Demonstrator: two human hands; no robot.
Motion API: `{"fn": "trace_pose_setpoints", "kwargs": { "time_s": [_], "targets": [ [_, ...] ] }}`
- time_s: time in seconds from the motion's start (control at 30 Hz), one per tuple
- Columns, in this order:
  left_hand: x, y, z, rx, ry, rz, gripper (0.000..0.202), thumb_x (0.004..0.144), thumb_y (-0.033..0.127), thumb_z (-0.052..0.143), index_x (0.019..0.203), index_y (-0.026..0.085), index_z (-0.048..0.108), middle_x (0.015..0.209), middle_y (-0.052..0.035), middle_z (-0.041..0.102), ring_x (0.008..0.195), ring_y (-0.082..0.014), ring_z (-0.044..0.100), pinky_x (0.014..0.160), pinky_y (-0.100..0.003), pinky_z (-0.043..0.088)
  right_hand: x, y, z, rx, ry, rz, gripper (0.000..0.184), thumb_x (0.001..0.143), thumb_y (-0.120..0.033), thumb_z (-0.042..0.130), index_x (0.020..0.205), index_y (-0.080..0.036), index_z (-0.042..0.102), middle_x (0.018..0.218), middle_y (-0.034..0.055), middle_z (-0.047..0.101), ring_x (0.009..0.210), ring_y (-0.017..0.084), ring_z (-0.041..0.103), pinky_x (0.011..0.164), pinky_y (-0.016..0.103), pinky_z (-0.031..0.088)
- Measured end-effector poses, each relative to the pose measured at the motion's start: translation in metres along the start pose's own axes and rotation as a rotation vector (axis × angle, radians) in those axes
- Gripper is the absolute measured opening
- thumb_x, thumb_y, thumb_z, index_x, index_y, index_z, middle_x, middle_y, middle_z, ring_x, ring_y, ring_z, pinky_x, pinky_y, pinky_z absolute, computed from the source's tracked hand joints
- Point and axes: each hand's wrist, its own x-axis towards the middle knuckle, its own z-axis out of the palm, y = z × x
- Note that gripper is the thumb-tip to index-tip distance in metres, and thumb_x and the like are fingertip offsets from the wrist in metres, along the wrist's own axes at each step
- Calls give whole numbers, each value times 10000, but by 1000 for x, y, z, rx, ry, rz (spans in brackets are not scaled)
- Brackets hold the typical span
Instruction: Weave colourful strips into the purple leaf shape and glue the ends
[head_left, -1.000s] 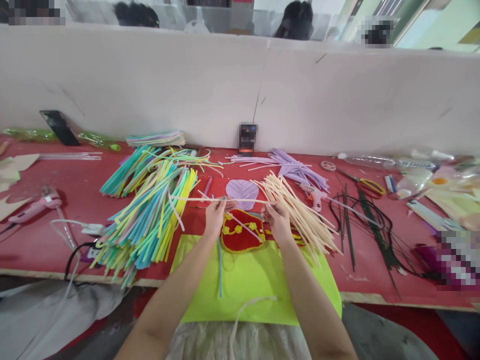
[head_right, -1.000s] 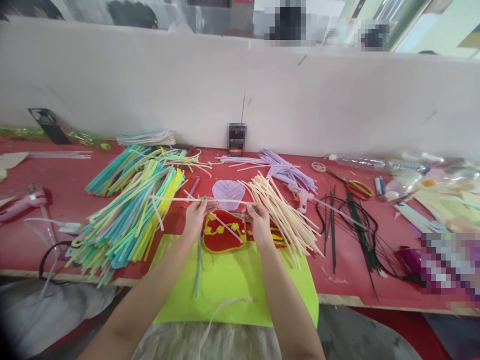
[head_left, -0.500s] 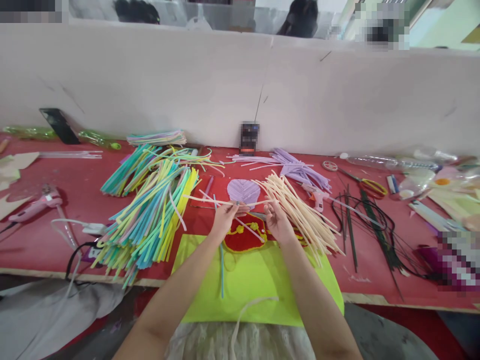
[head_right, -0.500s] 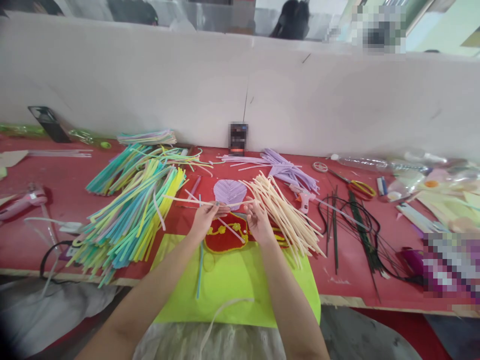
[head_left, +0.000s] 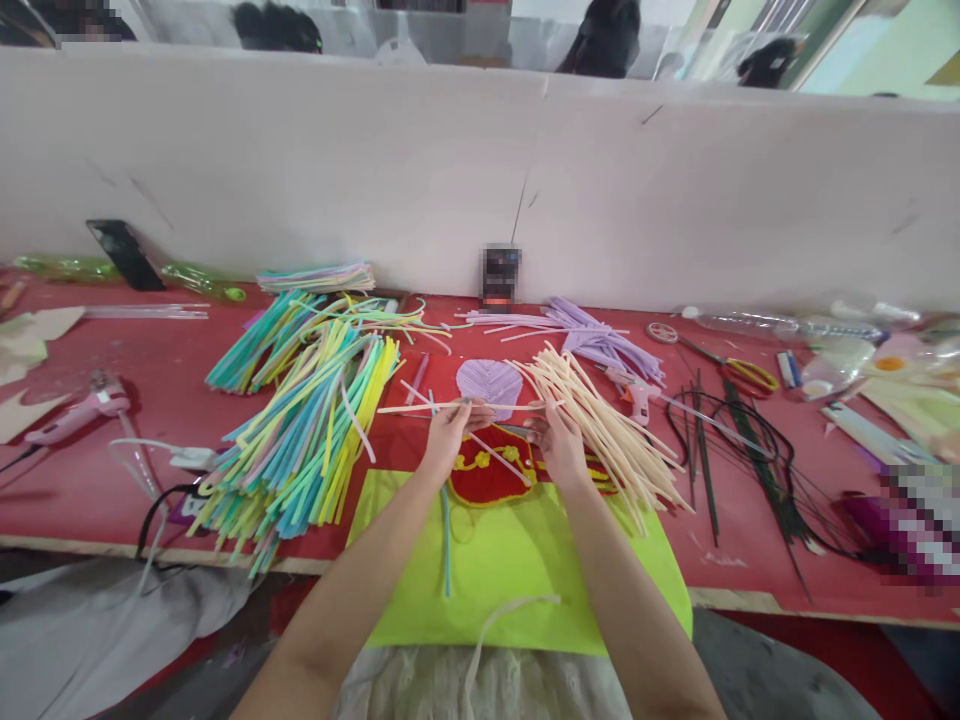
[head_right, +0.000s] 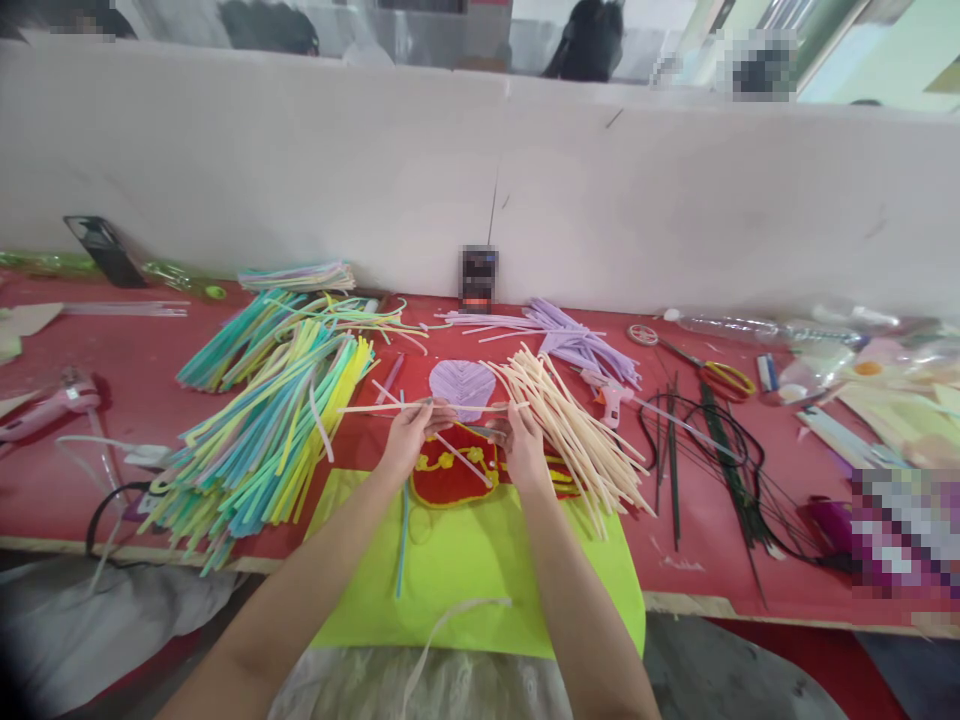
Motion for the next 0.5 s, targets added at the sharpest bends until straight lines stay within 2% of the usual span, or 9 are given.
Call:
{"fn": "trace_pose_setpoints", "kwargs": {
  "time_s": [0.07, 0.17, 0.37, 0.43, 0.5],
  "targets": [
    [-1, 0, 1, 15, -7, -7, 395, 696, 489, 632, 844, 123, 627, 776, -94, 713, 763, -227, 678, 781, -382, 525, -1, 1, 1, -48, 26, -64, 272, 726, -471, 632, 842, -225, 613, 885, 2, 668, 689, 136, 632, 462, 224, 487],
    [-2, 0, 4, 24, -13, -22, 413, 671, 515, 641, 811, 127, 628, 752, -90, 711, 749, -230, 677, 776, -390, 524, 0, 2, 2, -77, 60, -116, 299, 713, -463, 639, 894, -227, 607, 827, -3, 659, 721, 160, 638, 484, 246, 503],
    [-1, 2, 2, 57, 38, 38, 377, 697, 504, 616, 809, 144, 627, 719, -61, 703, 705, -210, 668, 741, -371, 527, -1, -2, 4, -103, 58, -115, 417, 728, -465, 618, 1093, -288, 522, 734, -45, 637, 593, 130, 617, 461, 235, 478],
    [1, 5, -1, 53, 95, 89, 347, 719, 483, 601, 802, 147, 620, 708, -51, 695, 690, -195, 662, 728, -355, 525, -2, -2, 3, -176, 67, -101, 376, 741, -485, 598, 1050, -284, 527, 667, -53, 612, 492, 113, 563, 400, 217, 424],
    [2, 10, -5, 27, 144, 142, 332, 733, 474, 586, 795, 148, 610, 708, -49, 684, 695, -182, 656, 723, -337, 519, -3, 1, 3, -336, 48, -106, 310, 743, -496, 594, 924, -246, 570, 573, -51, 563, 407, 99, 479, 352, 212, 355]
  ]
}}
